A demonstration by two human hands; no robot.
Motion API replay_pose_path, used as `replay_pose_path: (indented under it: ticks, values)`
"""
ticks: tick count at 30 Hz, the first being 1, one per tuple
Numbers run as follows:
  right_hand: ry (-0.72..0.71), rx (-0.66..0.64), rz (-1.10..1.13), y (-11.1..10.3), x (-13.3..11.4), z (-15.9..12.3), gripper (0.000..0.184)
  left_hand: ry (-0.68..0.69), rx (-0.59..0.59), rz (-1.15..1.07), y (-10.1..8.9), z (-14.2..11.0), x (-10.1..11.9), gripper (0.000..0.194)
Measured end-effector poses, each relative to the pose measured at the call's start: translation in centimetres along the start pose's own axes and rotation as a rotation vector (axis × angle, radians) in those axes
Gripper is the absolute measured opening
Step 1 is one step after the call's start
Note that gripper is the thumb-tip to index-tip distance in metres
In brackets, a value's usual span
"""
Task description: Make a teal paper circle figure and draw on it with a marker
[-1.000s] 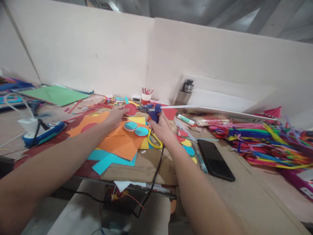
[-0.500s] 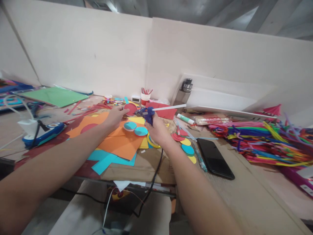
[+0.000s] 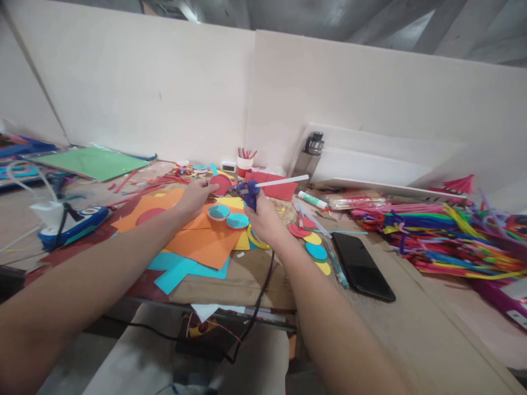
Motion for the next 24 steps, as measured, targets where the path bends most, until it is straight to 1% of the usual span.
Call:
replay_pose_path:
  ticks: [5, 8, 12, 16, 19, 24]
  values:
    - [0.008, 0.018, -0.040, -0.4, -0.2, 0.0, 0.039, -0.003, -0.007, 0.012, 0.2, -0.2, 0.2, 0.021]
    - [-0.001, 0.004, -0.005, -0.3, -0.2, -0.1, 0.039, 0.008, -0.008, 0.021, 0.2, -0.2, 0.3, 0.019]
    - [-0.049, -0.023, 0.077, 0.3, -0.3, 0.0, 0.039, 0.021, 0.000, 0.021, 0.1, -0.1, 0.3, 0.018]
    - [-0.068, -0.035, 0.097, 0.6, -0.4, -0.1, 0.039, 0.020, -0.002, 0.030, 0.2, -0.1, 0.3, 0.017]
    - [-0.050, -0.026, 0.069, 0.4, -0.4, -0.2, 0.040, 0.018, -0.003, 0.028, 0.2, -0.3, 0.5, 0.015]
    - [-0.026, -0.017, -0.045, 0.0, -0.6, -0.3, 0.038, 0.018, 0.007, 0.026, 0.2, -0.4, 0.7, 0.012]
Point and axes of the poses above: each hand's wrist, its own z-axis towards the middle knuckle, its own y-axis out of the palm, x = y × z, the point moved 9 cm from there along z, towards the middle knuckle
